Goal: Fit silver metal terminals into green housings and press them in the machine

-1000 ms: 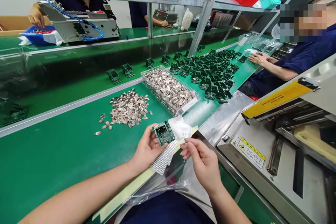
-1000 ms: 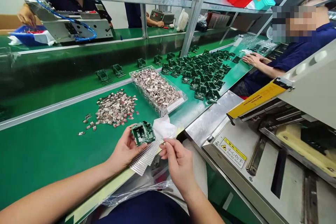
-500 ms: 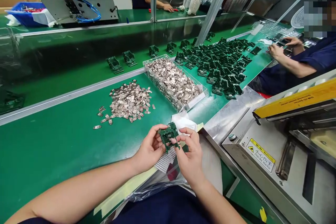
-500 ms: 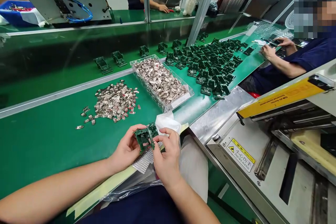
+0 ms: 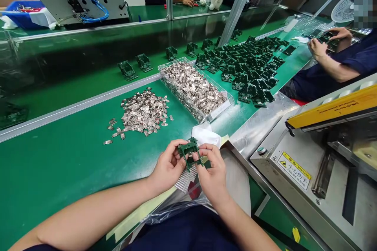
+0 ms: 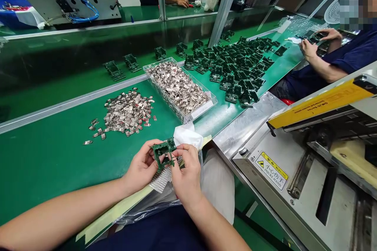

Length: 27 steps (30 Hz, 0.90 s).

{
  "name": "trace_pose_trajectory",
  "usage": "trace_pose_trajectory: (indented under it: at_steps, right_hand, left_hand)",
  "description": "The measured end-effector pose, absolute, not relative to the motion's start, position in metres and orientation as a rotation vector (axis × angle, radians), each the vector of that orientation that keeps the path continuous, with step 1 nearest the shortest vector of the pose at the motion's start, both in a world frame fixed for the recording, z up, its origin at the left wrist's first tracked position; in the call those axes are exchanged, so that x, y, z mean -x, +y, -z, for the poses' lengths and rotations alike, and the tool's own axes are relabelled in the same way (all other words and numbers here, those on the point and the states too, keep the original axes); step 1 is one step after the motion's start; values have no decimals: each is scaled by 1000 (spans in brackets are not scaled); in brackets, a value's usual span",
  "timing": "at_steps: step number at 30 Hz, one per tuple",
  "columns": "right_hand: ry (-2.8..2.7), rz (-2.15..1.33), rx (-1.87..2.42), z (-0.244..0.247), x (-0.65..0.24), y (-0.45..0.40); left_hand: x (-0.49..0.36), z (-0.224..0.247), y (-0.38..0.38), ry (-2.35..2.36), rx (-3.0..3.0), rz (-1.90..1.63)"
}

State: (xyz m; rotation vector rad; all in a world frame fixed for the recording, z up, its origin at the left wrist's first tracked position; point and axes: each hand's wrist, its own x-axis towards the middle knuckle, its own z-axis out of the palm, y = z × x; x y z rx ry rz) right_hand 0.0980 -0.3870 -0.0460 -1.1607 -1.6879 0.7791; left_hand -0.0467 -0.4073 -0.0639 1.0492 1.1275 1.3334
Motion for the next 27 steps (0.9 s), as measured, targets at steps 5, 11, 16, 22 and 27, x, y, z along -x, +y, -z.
trace_pose_trajectory:
  at_steps: [5,11,16,22,27]
  right_hand:
    - [-1617,-920,1174,47,-100,-390]
    - [-1417,-1131,1149,47,-93,-389]
    - [-1250,-1267,1120,41,-92,-389]
    - [-1124,-1357,1069,34,-96,-401]
    - [-1040,-1363,1043,33,-95,-410]
  left_hand:
    - [44,64,-409,1160,-1001,-1326]
    - [44,63,-412,1225,-1049,-1335]
    - [45,60,-419,1313,-1187,-1315]
    - [40,54,-426,1278,-1216,-1300]
    - [38,53,-430,1269,-1286,-1293]
